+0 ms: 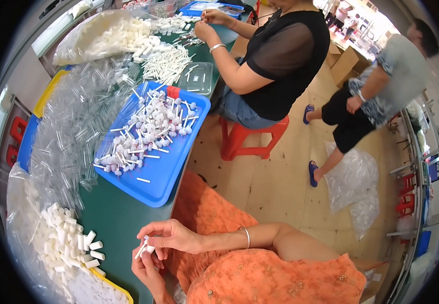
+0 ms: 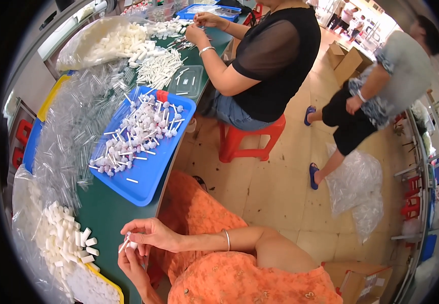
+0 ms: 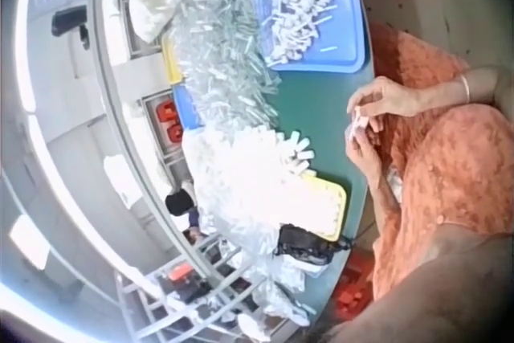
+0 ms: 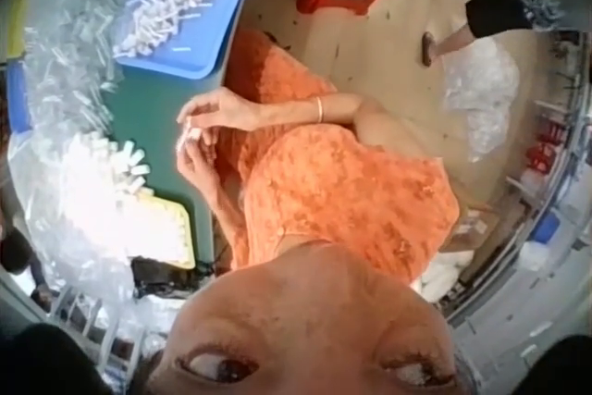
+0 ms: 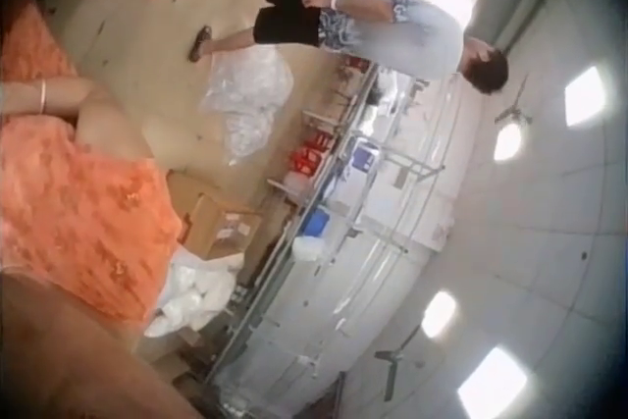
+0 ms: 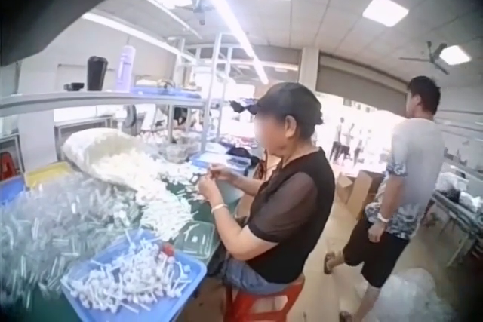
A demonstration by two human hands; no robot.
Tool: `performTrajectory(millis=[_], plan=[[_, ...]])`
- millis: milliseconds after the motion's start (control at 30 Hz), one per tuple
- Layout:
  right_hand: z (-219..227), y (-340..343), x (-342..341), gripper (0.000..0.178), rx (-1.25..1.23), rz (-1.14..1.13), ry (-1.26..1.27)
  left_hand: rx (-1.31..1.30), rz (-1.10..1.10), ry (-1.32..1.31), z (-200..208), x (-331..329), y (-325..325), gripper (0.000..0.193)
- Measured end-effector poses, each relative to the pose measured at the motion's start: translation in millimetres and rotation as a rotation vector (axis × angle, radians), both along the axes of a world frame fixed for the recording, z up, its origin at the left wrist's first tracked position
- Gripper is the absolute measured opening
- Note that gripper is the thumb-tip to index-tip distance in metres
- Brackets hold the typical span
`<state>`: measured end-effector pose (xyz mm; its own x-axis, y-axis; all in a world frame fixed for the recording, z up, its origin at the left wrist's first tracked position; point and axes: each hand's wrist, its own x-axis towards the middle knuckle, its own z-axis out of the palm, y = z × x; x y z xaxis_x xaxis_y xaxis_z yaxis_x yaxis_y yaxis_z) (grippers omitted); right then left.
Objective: Assembling small plastic components by inserting white cylindrical filters into clear plastic tubes.
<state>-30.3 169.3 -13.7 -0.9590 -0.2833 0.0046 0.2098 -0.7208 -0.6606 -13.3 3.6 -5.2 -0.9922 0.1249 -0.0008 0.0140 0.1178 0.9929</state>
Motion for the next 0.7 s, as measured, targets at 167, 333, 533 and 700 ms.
performTrajectory(millis=[167,333,533,700], plan=[[-5.1,2.0,3.4,0.027,0.014,0.034,0.07,0.209,-0.113,-0.268,8.2,-3.5,-3.0,0.032],[3.3,6.0,-0.9,0.028,-0.026,0.064,-0.111,-0.397,0.041,0.138,5.4,12.8,3.6,0.025],[1.2,28.6,-4.3,0.022,0.016,0.052,-0.16,-0.441,-0.027,0.112,16.0,-0.2,5.6,0.015],[-2.6,26.3,-0.8,0.021,0.155,0.156,-0.132,-0.566,-0.047,0.272,17.8,2.0,-3.1,0.018]])
